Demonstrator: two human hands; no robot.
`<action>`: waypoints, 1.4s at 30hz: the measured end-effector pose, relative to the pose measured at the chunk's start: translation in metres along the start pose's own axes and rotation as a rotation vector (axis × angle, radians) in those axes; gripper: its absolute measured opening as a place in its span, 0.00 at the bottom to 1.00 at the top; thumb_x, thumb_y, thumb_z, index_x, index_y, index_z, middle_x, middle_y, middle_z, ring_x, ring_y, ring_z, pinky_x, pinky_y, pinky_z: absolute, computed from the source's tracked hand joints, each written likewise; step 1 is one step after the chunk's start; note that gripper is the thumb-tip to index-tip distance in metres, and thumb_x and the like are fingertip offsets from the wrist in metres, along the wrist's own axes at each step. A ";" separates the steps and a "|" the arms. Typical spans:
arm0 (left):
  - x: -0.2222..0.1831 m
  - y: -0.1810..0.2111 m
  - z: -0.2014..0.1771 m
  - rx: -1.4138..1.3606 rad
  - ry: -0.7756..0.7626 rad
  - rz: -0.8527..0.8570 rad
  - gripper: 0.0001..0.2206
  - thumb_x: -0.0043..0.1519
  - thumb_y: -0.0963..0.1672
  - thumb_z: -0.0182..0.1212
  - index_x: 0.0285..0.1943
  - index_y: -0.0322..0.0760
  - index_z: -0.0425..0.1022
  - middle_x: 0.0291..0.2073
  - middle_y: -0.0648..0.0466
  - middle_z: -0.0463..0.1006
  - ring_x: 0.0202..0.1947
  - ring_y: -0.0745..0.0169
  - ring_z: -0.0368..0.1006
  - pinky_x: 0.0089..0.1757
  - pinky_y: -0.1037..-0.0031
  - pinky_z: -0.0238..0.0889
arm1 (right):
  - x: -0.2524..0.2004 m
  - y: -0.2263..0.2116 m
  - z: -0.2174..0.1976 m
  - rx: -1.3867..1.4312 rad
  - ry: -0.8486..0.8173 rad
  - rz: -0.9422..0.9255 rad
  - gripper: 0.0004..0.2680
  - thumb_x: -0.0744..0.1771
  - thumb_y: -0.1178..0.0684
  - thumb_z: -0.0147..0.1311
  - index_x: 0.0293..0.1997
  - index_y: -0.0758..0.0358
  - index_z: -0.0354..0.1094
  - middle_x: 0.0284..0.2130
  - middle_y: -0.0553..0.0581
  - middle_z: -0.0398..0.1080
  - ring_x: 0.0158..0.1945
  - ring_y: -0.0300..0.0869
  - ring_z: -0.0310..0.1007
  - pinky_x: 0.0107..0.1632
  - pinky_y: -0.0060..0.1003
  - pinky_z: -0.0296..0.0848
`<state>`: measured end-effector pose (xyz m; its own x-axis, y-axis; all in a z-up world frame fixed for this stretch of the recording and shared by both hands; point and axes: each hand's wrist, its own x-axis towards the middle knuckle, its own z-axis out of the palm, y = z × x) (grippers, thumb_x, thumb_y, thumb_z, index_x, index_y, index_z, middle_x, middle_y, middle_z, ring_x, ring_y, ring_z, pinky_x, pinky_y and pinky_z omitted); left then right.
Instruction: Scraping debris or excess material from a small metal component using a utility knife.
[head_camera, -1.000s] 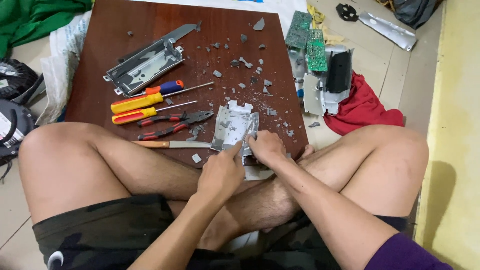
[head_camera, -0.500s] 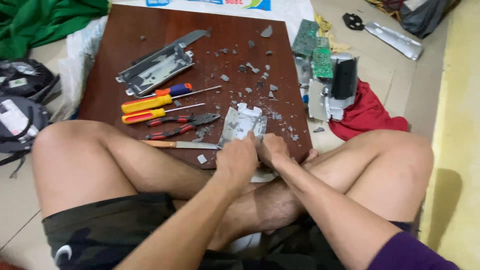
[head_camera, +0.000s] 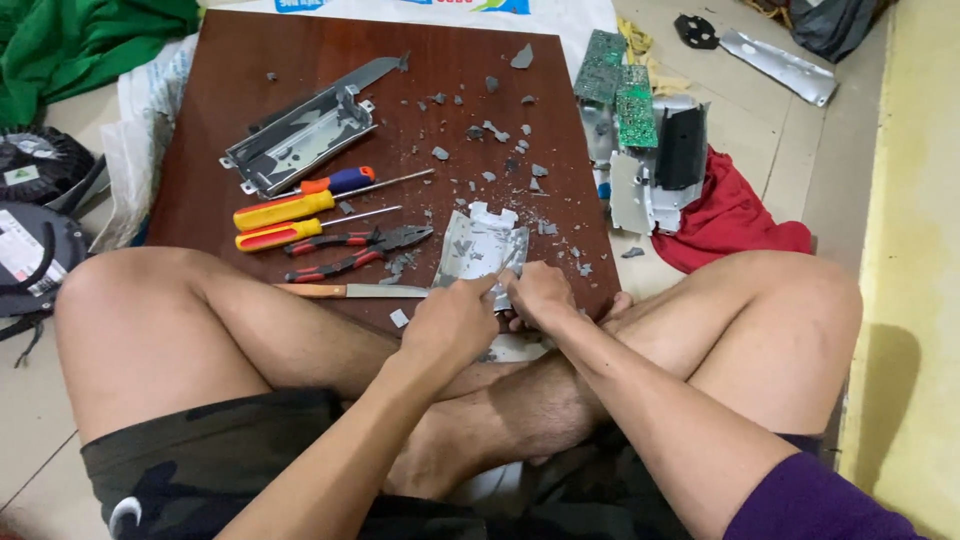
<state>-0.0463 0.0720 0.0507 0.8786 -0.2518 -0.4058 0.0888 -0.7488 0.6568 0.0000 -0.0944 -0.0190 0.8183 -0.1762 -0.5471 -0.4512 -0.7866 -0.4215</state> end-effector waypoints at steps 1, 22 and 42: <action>0.003 0.000 0.002 -0.001 0.006 -0.004 0.21 0.69 0.46 0.49 0.71 0.50 0.75 0.46 0.31 0.83 0.52 0.28 0.80 0.50 0.44 0.75 | 0.009 0.004 0.003 -0.002 -0.002 -0.006 0.19 0.67 0.40 0.45 0.40 0.70 0.78 0.19 0.63 0.79 0.28 0.49 0.85 0.50 0.50 0.80; 0.047 0.019 0.023 0.197 0.009 0.035 0.16 0.66 0.42 0.53 0.60 0.37 0.80 0.41 0.36 0.84 0.49 0.30 0.81 0.45 0.41 0.75 | 0.063 0.031 0.015 -0.102 0.096 0.000 0.18 0.67 0.44 0.54 0.51 0.72 0.78 0.42 0.76 0.79 0.53 0.68 0.78 0.54 0.62 0.77; 0.030 0.039 0.021 0.332 0.030 0.008 0.19 0.71 0.42 0.44 0.67 0.37 0.75 0.48 0.40 0.83 0.54 0.35 0.79 0.46 0.42 0.76 | 0.070 0.017 0.012 -0.143 0.116 0.186 0.10 0.63 0.60 0.63 0.48 0.65 0.80 0.39 0.66 0.82 0.57 0.60 0.78 0.57 0.61 0.76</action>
<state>-0.0268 0.0223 0.0509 0.8925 -0.2438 -0.3795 -0.0713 -0.9071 0.4149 0.0450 -0.1135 -0.0727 0.7651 -0.3855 -0.5159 -0.5494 -0.8086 -0.2105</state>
